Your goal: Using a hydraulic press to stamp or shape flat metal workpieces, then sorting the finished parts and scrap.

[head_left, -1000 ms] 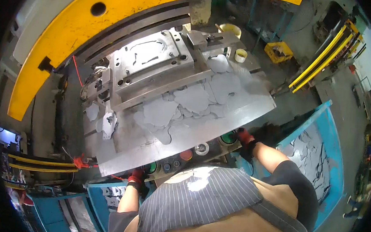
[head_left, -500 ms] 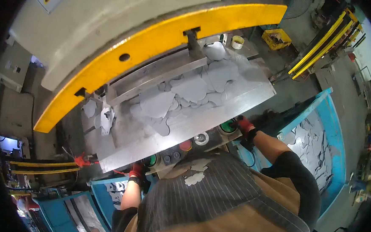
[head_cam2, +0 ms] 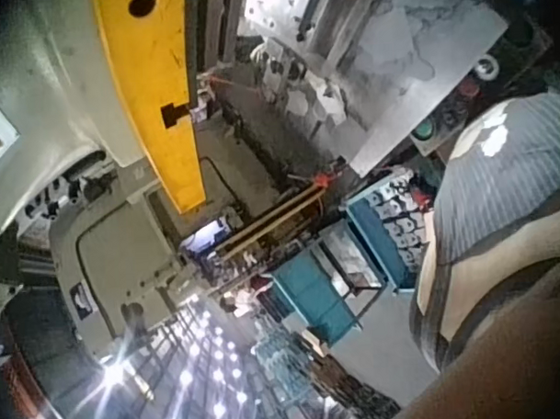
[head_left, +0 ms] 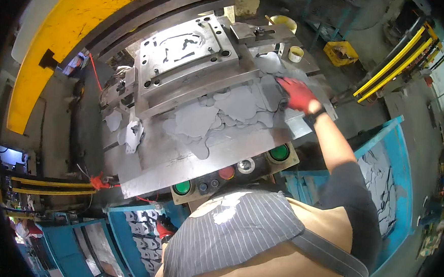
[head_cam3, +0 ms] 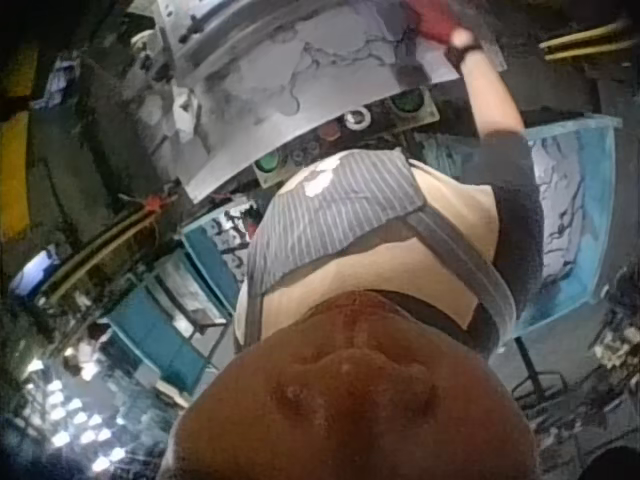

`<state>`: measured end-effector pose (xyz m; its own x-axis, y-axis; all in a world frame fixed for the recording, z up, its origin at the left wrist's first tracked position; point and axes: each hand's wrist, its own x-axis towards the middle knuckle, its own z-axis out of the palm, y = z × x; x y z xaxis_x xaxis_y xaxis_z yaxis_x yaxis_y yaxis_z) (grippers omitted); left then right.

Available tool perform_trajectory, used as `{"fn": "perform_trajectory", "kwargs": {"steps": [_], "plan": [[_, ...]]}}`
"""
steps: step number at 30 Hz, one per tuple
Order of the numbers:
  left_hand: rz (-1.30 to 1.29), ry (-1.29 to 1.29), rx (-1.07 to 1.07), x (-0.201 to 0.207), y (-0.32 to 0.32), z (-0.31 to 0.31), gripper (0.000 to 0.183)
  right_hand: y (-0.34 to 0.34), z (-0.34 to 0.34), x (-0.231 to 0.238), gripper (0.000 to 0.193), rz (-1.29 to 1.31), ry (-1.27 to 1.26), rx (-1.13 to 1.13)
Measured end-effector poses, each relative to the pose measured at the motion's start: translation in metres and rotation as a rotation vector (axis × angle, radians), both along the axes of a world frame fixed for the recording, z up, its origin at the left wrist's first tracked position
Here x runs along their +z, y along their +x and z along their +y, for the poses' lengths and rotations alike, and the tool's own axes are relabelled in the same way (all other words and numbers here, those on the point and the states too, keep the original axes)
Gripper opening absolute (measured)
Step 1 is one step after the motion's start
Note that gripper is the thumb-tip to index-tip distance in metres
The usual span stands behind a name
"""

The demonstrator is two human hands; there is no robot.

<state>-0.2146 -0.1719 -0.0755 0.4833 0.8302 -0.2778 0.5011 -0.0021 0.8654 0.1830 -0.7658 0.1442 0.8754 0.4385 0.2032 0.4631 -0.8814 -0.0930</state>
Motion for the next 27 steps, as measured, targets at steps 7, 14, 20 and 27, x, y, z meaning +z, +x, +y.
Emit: {"fn": "perform_trajectory", "kwargs": {"steps": [7,14,20,27], "plan": [[-0.041,0.021,0.187,0.002,-0.027,0.01,0.035,0.1,0.042,-0.019,0.113,0.379,-0.502,0.032],[-0.146,0.069,0.157,0.033,-0.017,0.012,0.034,0.07,0.007,0.002,0.071,0.039,-0.156,-0.085],[-0.222,0.062,-0.466,0.166,0.121,-0.038,0.022,-0.014,-0.054,-0.002,0.032,0.79,1.145,-0.443],[-0.364,0.205,-1.075,0.282,0.378,-0.081,0.027,-0.066,-0.023,-0.12,0.018,0.522,1.309,-0.611]]}}
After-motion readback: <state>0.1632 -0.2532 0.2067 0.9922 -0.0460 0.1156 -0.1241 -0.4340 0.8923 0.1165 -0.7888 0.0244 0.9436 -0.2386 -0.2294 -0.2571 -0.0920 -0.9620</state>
